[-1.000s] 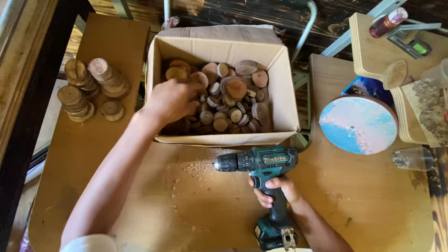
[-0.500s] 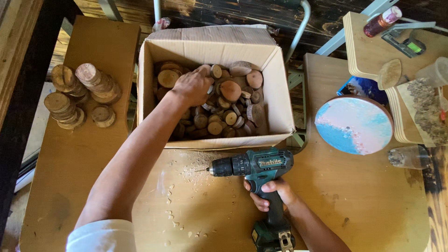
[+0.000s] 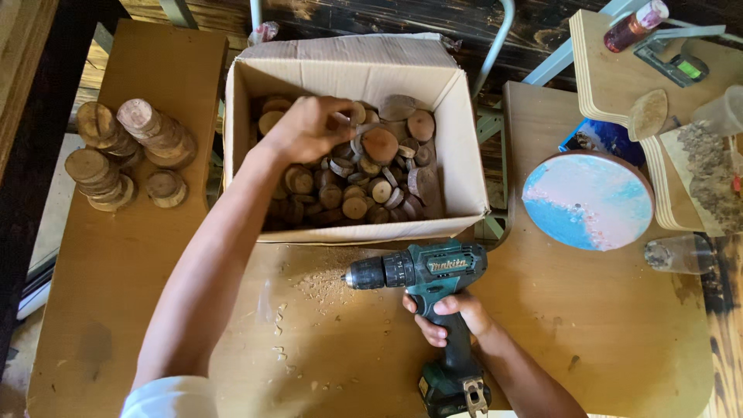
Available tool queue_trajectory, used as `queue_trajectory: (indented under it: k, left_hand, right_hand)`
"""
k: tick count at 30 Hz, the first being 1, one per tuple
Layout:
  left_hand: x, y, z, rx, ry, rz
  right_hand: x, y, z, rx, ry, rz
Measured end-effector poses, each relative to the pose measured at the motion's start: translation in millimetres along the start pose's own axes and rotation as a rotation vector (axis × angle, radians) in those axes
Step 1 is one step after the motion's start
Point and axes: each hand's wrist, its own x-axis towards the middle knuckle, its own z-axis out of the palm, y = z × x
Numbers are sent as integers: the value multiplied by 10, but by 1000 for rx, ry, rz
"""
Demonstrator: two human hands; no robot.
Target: The person picks up small wood disks from a cardboard box one at a time and drills a hole into the center of each disk using a handheld power drill.
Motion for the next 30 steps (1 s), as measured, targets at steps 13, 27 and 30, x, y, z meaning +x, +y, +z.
queue_trajectory:
  k: [13,27,30]
  left_hand:
    - [-1090,35,298,-1013,-176,282]
    - [-1569,-17,686,-1135,81,262]
    - [-1544,-144,739,-1123,79,294]
  right_hand:
    - [7,64,64,12,41,-165]
    - [-1,32,224,-130,81,-269]
    - [-102,201,-80,-143,134,-381]
